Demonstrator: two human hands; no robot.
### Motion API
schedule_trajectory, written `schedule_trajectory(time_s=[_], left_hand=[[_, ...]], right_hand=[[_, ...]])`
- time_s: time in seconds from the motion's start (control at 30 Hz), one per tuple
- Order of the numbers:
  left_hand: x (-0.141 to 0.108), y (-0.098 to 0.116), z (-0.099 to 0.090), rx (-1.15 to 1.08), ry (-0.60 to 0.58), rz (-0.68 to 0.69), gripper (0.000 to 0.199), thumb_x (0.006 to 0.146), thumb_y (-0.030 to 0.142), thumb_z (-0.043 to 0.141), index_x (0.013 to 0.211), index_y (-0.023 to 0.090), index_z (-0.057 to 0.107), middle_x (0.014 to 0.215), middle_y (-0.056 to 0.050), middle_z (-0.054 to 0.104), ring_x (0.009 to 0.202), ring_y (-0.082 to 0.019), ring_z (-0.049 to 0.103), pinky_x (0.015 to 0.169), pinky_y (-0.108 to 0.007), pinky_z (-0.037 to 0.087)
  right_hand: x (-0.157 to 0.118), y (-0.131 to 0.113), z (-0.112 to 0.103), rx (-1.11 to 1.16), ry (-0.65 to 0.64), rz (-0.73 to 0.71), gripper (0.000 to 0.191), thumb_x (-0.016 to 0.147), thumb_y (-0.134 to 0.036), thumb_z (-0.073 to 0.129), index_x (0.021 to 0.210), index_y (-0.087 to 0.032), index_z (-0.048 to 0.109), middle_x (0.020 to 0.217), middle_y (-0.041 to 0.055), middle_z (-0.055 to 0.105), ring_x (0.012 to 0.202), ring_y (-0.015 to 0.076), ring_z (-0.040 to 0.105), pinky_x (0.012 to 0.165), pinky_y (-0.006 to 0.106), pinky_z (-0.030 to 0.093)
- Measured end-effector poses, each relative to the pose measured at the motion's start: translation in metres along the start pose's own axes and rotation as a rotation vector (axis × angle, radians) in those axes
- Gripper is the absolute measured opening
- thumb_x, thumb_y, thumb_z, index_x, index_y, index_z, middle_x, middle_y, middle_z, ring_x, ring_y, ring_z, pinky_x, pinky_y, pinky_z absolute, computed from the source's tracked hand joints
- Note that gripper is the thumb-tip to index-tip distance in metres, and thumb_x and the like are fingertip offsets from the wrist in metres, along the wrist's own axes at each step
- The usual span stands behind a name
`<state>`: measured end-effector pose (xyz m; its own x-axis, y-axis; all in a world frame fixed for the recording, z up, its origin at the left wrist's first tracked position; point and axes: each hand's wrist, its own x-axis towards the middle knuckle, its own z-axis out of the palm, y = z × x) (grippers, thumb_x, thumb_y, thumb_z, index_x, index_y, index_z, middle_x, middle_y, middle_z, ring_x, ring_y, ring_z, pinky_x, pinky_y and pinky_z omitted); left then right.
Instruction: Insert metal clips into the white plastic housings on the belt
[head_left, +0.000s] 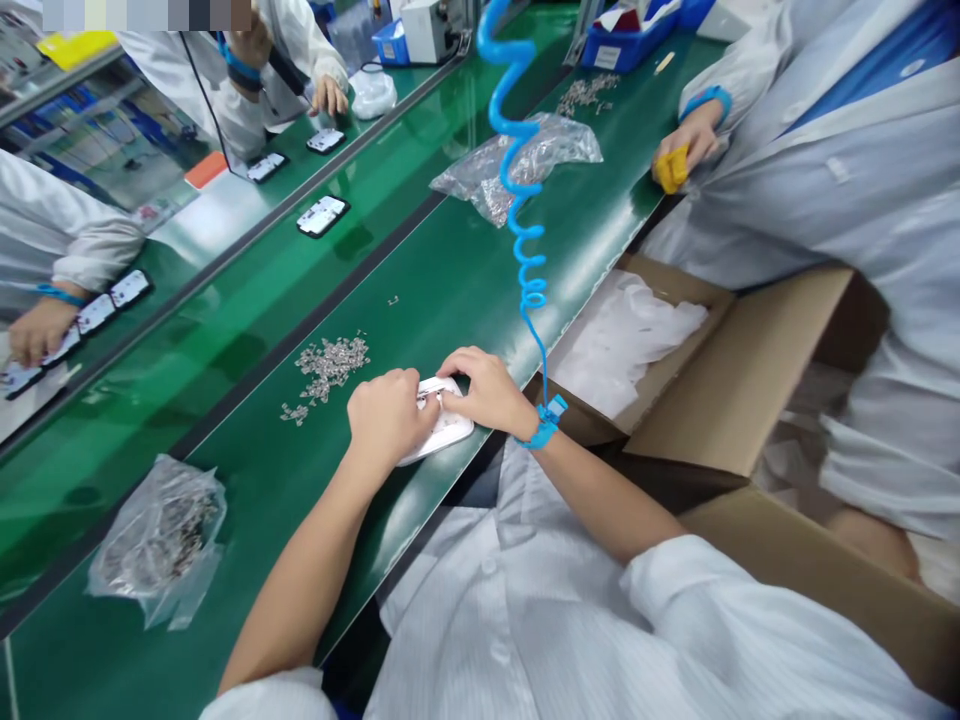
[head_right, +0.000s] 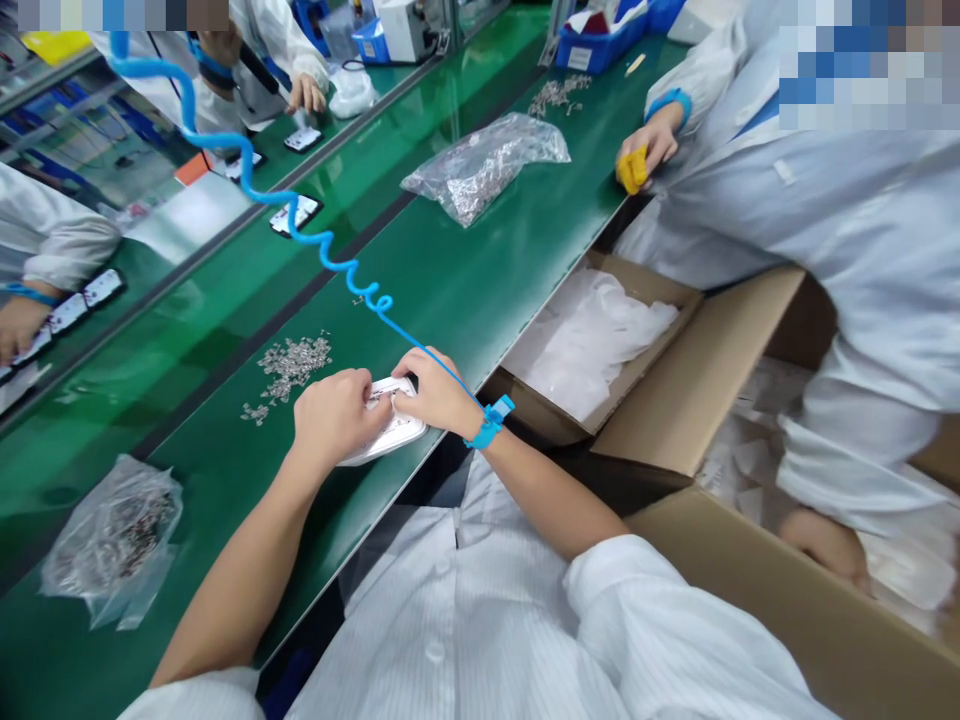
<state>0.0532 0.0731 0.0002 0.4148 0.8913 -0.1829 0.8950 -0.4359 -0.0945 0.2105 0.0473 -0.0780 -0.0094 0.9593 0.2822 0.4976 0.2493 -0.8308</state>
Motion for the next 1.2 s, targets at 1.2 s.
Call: schedule_trajectory(time_s=[1.2], left_hand=[[-0.112, -0.046, 0.012, 0.089, -0.04, -0.069, 0.014, 0.095, 0.029, 0.051, 0.102, 0.02, 0.059, 0.105, -0.011, 0.062, 0.097, -0.028, 0.057, 0.077, -0.04, 0.043]], right_hand=[[-0.013, 0.006, -0.005, 0.007, 0.104, -0.118, 0.021, 0.085, -0.032, 0.066, 0.103, -0.02, 0.067, 0.104, 0.0095, 0.07, 0.095, 0.0251, 0.066, 0.082, 0.041, 0.055]])
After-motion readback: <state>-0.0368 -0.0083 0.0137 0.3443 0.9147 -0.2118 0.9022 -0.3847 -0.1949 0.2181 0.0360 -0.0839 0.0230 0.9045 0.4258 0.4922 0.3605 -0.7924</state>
